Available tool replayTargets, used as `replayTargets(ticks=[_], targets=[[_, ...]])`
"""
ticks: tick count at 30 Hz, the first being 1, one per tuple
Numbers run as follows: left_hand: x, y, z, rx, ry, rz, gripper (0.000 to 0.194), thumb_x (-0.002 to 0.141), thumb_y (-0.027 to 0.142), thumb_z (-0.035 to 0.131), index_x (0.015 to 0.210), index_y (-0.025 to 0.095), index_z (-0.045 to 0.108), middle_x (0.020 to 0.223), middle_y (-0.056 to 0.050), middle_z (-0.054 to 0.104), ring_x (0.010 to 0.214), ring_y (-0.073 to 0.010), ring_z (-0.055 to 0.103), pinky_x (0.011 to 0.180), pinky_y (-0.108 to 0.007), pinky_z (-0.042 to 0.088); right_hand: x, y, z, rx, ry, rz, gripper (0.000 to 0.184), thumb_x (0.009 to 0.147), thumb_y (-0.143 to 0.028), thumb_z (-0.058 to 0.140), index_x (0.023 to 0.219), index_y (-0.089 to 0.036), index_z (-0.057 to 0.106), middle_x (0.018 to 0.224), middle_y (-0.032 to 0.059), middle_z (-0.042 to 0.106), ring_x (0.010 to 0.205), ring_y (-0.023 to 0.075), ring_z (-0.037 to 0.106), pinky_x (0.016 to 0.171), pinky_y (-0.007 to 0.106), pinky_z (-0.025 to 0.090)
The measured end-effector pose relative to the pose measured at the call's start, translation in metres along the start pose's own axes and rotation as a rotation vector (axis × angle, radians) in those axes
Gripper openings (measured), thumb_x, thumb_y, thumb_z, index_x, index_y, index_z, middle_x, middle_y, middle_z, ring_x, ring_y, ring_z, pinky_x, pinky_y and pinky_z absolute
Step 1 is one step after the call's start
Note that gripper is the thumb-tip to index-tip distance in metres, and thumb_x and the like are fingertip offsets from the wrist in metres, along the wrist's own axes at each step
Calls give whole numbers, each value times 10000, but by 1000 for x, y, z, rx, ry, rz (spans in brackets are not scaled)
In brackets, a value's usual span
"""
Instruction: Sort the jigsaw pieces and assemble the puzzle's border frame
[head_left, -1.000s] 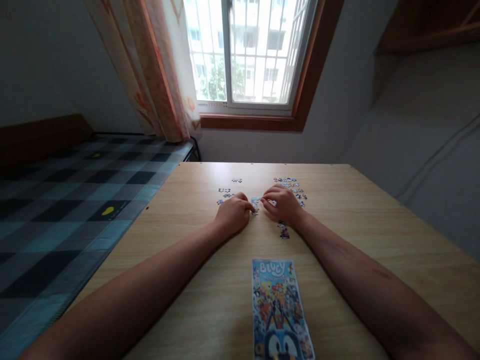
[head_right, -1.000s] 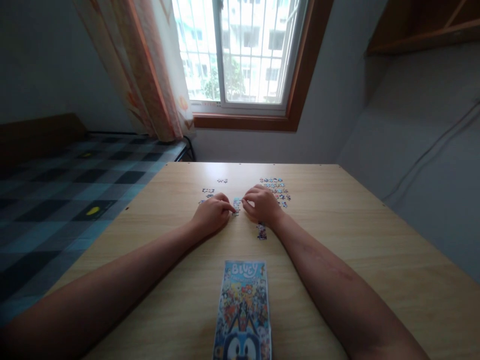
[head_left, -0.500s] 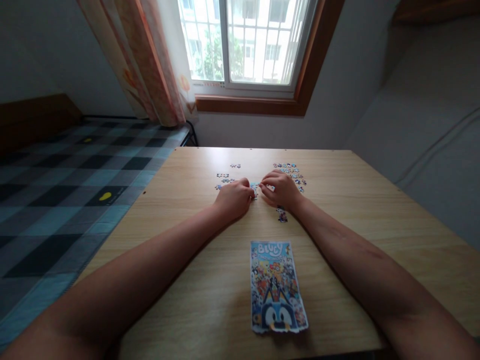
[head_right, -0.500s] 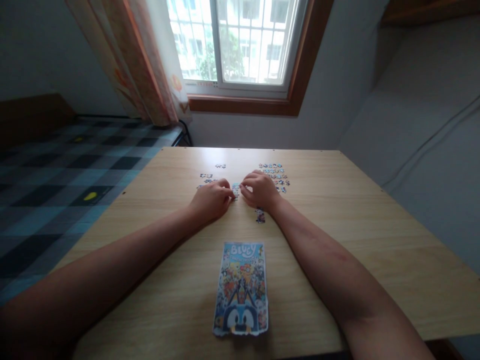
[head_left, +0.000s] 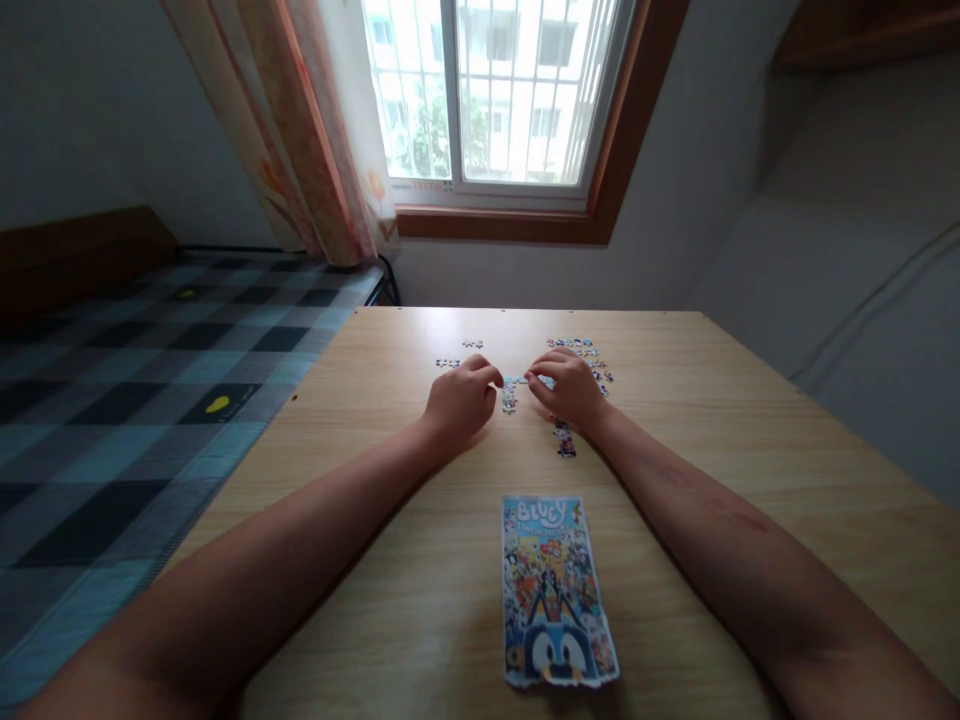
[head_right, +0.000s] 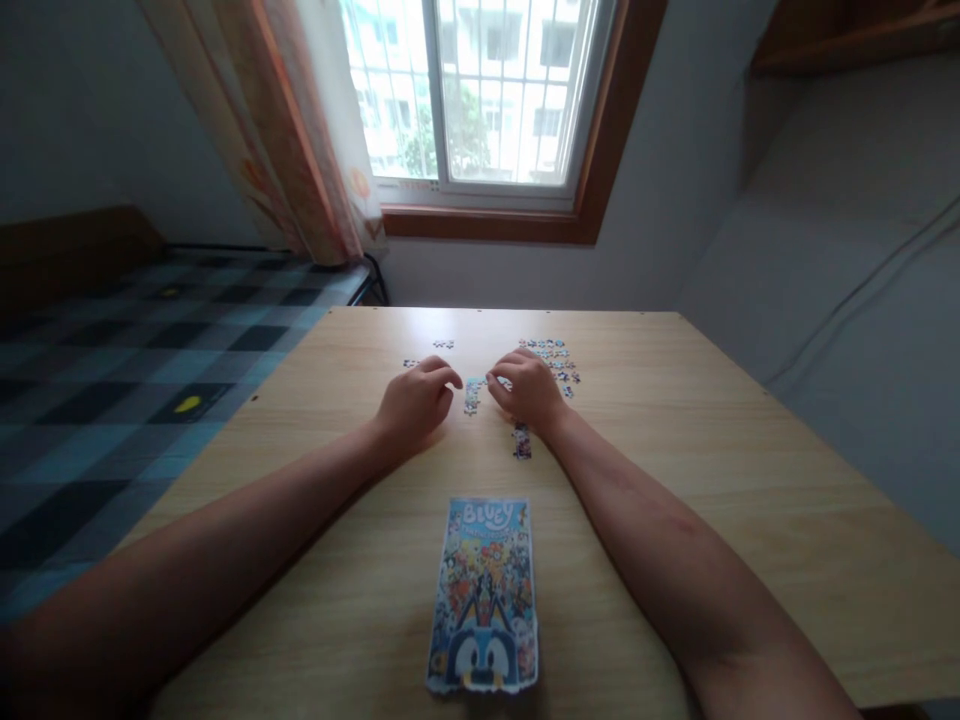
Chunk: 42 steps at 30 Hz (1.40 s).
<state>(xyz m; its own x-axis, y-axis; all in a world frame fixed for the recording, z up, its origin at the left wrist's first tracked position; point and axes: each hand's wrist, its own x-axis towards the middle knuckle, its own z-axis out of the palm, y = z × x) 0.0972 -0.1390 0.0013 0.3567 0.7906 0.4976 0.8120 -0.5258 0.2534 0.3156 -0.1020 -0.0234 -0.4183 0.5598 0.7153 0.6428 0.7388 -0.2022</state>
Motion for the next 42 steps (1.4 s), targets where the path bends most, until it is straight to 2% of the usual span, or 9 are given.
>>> replayTargets(ticks=[3,7,11,15,24,26,31,38,42], targets=[[8,-17,-4,-124,192,-133,239,799,89,490,785,203,699,942,-33,686,772,-163,618,738,-293,488,1,-2,0,-1,73,26,222,911,-235,605,725,-237,726,803,38,746,808,213,631,897,400,494],[19,-56,-6,-245,435,-361,209,754,90,465,755,198,643,828,-33,647,790,-187,602,802,-315,487,1,-1,2,-29,144,60,217,910,-242,611,725,-245,724,812,25,753,859,224,628,978,425,460],[22,-90,1,-337,525,-611,235,745,119,436,799,199,650,879,-45,669,861,-216,620,866,-347,490,0,0,4,-42,163,110,201,910,-250,620,743,-248,732,859,30,759,972,241,625,1003,438,432],[22,-102,10,-379,502,-666,279,735,147,431,834,199,687,891,-52,685,899,-230,630,874,-350,498,0,-2,7,-70,173,128,187,905,-256,631,748,-252,731,953,37,757,1028,248,612,1006,450,418],[21,-100,15,-432,471,-699,357,727,186,420,890,193,737,843,-54,686,841,-236,633,821,-356,513,1,-2,8,-80,207,176,168,897,-247,633,760,-247,729,1002,50,742,1054,251,601,983,446,434],[21,-98,14,-375,435,-664,338,723,175,432,872,202,735,892,-62,694,896,-246,630,868,-371,507,1,-1,9,-78,216,175,166,895,-246,633,760,-244,729,997,50,743,1042,249,604,985,447,435],[17,-81,12,-121,239,-527,265,669,110,528,812,230,715,1072,-70,678,1105,-279,579,1042,-429,428,1,-1,9,-80,230,170,167,896,-246,633,759,-241,729,998,51,747,1043,249,607,985,442,439],[11,-57,10,49,62,-374,382,664,83,599,977,269,712,1423,-86,546,1362,-329,435,1174,-588,255,0,4,14,-62,242,199,166,891,-257,630,770,-242,743,988,50,748,1030,245,611,992,435,435],[8,-49,11,103,26,-255,430,677,88,589,1054,262,703,1500,-119,487,1464,-349,318,1190,-672,156,0,7,16,-64,278,271,172,881,-248,624,759,-233,743,972,61,742,1011,250,604,983,436,434]])
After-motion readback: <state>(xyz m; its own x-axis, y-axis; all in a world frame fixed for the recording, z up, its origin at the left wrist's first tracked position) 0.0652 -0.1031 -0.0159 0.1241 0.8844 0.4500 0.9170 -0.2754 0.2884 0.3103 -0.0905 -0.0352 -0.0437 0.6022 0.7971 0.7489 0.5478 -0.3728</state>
